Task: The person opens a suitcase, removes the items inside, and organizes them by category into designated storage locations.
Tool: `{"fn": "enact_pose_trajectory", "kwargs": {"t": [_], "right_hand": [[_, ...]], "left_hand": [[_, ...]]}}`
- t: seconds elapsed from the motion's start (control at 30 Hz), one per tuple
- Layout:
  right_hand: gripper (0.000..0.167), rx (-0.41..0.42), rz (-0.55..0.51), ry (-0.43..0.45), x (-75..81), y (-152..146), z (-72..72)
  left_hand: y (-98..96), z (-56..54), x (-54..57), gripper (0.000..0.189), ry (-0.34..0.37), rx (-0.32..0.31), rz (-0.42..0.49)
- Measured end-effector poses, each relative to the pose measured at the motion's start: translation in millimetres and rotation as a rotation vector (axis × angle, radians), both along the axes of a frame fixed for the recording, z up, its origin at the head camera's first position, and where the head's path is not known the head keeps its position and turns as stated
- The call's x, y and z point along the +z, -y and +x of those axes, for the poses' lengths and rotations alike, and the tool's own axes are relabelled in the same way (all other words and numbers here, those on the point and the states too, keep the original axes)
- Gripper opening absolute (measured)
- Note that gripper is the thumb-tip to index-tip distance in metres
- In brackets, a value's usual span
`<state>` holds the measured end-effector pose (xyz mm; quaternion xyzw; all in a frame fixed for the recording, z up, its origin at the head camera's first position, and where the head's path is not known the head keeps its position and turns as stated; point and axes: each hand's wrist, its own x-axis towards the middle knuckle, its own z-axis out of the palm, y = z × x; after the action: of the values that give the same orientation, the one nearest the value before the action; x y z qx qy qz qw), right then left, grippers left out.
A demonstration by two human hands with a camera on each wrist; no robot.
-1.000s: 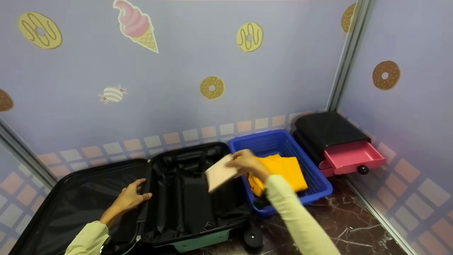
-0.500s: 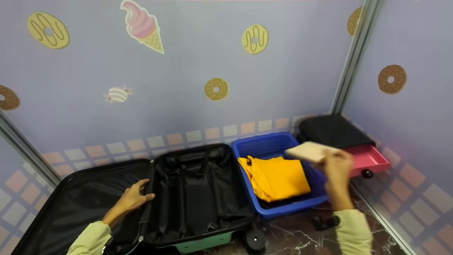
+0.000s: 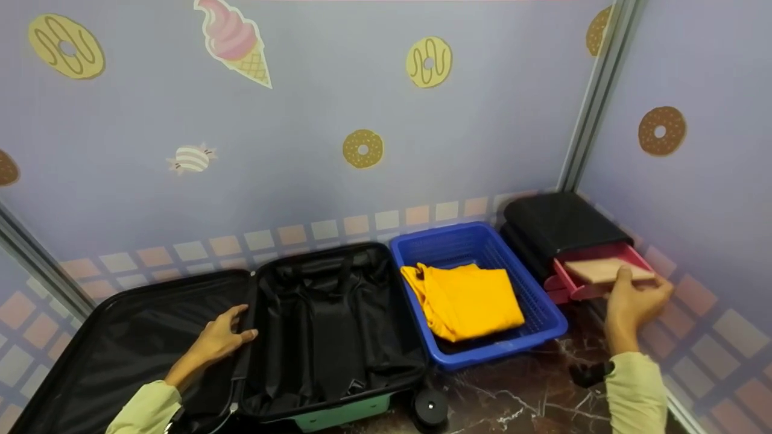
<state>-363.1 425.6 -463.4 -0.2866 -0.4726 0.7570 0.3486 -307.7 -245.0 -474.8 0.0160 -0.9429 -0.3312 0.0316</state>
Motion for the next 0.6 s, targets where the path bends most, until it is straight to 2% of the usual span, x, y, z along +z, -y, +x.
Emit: {"fn": "enact_pose_trajectory", "kwargs": {"t": [0.13,0.23,0.3,0.37,0.43,0.5,0.6], "right_hand": [[0.021,-0.011,-0.006,-0.037,-15.0,-6.3,-3.6],[0.015,-0.022,0.111,-0.02,-21.5,-8.4,-10.1],[0.02,-0.044,0.258,0.091,-24.6,-7.9,-13.6],[0.04,-0.063,0.396,0.223,-28.9,-6.3,-16.0],[0.058,-0.081,0.479,0.317,-33.9,-4.8,-16.8],[0.061,-0.097,0.494,0.332,-39.1,-4.0,-16.4],[0.05,-0.101,0.404,0.234,-43.6,-5.9,-13.4]], "left_hand": [[1.0,0.4,-0.7,0.067,0.006,-0.009,0.004],[1.9,0.5,-0.7,0.066,0.002,-0.022,0.011],[3.1,0.9,-0.2,0.066,-0.004,-0.03,0.013],[4.7,2.2,-0.4,0.066,-0.002,-0.029,0.011],[6.1,3.3,-0.8,0.067,0.009,-0.026,0.003],[6.7,3.6,-1.3,0.067,0.02,-0.023,-0.004],[5.8,2.3,-2.0,0.067,0.029,-0.026,-0.005]]}}
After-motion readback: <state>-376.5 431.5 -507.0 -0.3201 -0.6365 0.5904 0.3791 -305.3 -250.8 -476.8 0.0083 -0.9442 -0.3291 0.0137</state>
